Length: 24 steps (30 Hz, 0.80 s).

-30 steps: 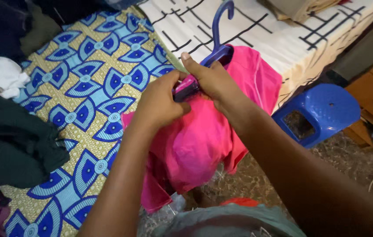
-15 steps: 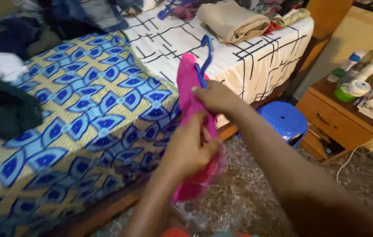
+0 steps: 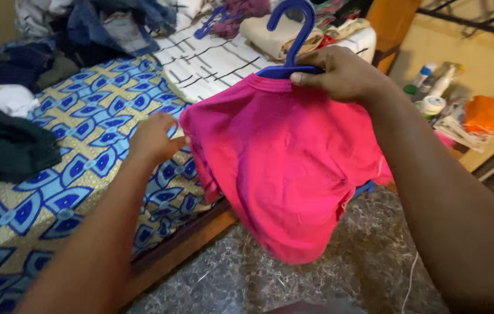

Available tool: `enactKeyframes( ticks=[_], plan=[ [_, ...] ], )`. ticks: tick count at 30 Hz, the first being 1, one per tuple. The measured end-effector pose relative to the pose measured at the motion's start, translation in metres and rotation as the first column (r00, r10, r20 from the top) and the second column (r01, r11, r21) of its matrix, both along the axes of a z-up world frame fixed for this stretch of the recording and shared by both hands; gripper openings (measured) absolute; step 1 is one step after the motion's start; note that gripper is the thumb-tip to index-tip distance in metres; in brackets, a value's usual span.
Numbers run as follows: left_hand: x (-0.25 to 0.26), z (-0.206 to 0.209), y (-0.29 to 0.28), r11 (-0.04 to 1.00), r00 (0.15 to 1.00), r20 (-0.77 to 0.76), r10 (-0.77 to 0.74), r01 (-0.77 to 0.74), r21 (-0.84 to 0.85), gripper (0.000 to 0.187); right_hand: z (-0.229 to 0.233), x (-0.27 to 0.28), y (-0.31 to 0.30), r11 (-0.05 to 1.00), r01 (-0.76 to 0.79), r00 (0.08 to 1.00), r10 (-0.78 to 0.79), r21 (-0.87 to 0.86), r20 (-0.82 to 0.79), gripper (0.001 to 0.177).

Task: The person folds a patterned cloth and a beige hoodie on a bed, placing them into a wardrobe. They then fold a pair of dark blue shorts and place them in the wardrobe. Finally, the person places a pink shirt onto a blue hanger and hangs it in the wardrobe.

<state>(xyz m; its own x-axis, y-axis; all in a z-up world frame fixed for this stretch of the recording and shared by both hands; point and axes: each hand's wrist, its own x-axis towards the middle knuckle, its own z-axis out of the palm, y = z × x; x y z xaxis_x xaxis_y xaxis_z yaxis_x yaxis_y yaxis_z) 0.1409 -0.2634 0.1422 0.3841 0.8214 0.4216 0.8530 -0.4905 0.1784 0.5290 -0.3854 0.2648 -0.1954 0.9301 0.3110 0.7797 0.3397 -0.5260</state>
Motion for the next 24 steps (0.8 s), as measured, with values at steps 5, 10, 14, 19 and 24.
enactKeyframes(
  ticks=[5,10,14,19,24],
  plan=[
    [-0.019,0.015,-0.033,0.980,0.985,0.071,0.158,-0.148,-0.136,0.021,-0.006,0.017,-0.021,0.978,0.192,0.981,-0.188,-0.077,0.051,0.036],
    [-0.051,-0.008,-0.032,0.974,0.968,0.229,-0.103,0.052,0.219,0.016,-0.057,0.004,-0.040,0.975,0.220,0.971,-0.222,-0.029,-0.084,0.033],
    [-0.080,-0.027,-0.050,0.560,0.530,0.846,0.052,0.686,-0.465,0.012,-0.082,-0.003,-0.051,0.956,0.288,0.930,-0.265,0.056,-0.255,0.034],
    [-0.069,-0.015,-0.090,0.524,0.210,0.897,0.388,0.751,-0.402,0.016,-0.079,-0.016,-0.045,0.975,0.192,0.940,-0.150,0.110,-0.306,0.031],
    [-0.057,-0.009,-0.094,0.528,0.706,0.706,0.055,0.580,-0.621,0.040,-0.069,-0.030,-0.032,0.993,0.094,0.889,-0.052,0.070,-0.455,0.028]
  ],
)
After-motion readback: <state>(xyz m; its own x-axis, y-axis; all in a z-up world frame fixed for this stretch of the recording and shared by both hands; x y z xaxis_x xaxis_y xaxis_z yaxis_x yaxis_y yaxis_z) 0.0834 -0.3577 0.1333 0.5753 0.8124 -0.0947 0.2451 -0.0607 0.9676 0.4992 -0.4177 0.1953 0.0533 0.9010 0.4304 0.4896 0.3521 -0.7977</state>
